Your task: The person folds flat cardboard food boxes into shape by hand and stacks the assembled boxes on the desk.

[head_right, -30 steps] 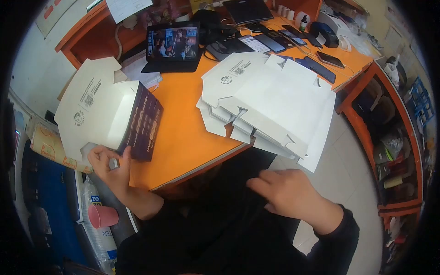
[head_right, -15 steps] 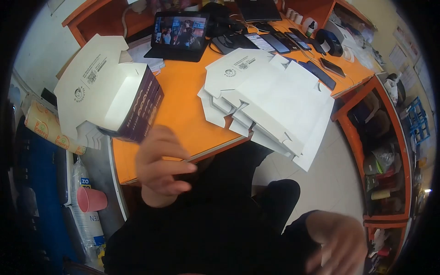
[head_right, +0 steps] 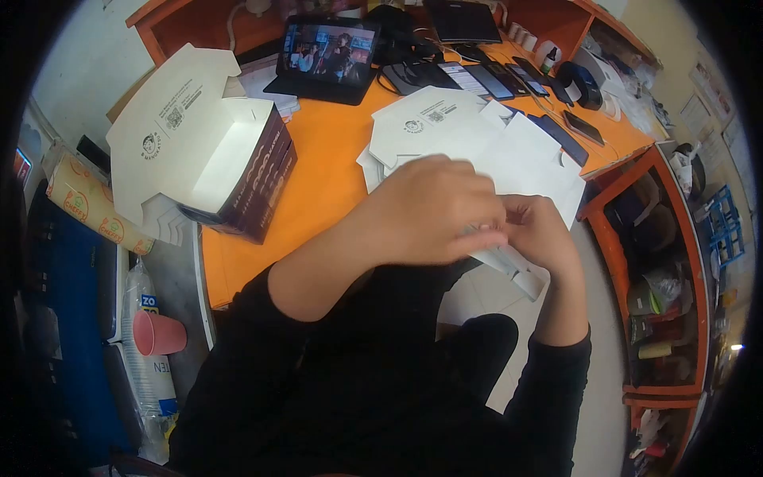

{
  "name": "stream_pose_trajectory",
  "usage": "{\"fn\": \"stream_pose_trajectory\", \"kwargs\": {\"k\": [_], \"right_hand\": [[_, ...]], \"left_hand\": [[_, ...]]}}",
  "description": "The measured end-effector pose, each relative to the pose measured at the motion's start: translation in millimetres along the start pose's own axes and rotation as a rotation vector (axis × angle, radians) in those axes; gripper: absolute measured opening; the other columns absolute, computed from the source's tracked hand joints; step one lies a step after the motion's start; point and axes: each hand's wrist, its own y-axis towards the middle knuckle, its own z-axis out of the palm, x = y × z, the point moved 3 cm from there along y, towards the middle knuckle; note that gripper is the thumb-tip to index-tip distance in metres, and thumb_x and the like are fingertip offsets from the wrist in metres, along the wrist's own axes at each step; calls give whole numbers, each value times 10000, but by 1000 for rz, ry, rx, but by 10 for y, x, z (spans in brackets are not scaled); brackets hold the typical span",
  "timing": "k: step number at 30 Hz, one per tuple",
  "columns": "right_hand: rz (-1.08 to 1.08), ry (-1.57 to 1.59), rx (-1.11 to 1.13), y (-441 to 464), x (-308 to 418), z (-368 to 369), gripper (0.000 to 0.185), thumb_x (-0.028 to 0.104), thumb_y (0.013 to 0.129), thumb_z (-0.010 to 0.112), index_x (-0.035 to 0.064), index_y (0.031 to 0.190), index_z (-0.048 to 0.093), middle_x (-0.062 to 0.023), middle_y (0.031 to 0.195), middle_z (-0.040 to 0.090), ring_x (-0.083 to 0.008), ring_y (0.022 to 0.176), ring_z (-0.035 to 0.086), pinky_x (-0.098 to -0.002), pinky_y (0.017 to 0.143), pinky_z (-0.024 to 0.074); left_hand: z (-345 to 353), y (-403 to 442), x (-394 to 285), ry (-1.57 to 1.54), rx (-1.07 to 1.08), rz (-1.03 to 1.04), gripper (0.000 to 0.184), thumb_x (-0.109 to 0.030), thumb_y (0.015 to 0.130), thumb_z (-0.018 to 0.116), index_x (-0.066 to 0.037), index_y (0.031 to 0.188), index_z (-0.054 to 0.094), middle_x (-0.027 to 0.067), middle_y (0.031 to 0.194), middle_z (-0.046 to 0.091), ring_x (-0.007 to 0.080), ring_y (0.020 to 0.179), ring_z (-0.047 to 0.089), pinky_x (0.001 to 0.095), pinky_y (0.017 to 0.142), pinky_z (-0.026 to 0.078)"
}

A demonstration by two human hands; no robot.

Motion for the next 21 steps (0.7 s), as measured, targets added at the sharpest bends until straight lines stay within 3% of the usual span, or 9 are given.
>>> {"fn": "stream_pose_trajectory", "kwargs": {"k": [4,10,15,18,21], "right_hand": [[-12,-208,-41,-19,72,28,386,237,727,859,-4,1008,746,-145,794,722,-201,699,660,-332,722,511],[-1,-241,-4,-27,78,-5,337,253,788,808,2,1002,740,-166,774,708,-226,648,630,-344,694,497],[45,-319,14,-20,117,-50,246,189,925,622,-26,1019,697,-209,725,652,-232,627,608,-354,657,484],[6,-313,-28,-27,166,-11,243,155,942,556,-37,1032,674,-221,708,610,-215,631,602,-344,637,476],[26,-243,-40,-4,65,-55,236,134,933,574,-53,1038,674,-174,744,656,-175,660,601,-326,646,476]], "left_hand": [[276,135,424,-44,57,-263,339,-417,884,654,-105,992,730,88,1013,694,272,986,646,389,873,497],[507,261,652,-309,281,-354,467,-487,873,664,-72,1077,726,145,1058,711,278,1013,667,391,890,504],[616,249,746,-581,337,-504,360,-370,848,735,-49,1010,750,149,972,734,236,906,688,347,839,513],[630,235,798,-634,323,-538,284,-302,836,756,-41,949,761,130,902,740,208,851,683,322,817,512],[574,197,866,-585,316,-525,254,-278,836,751,-38,916,763,121,868,737,193,813,677,310,800,511]]}}
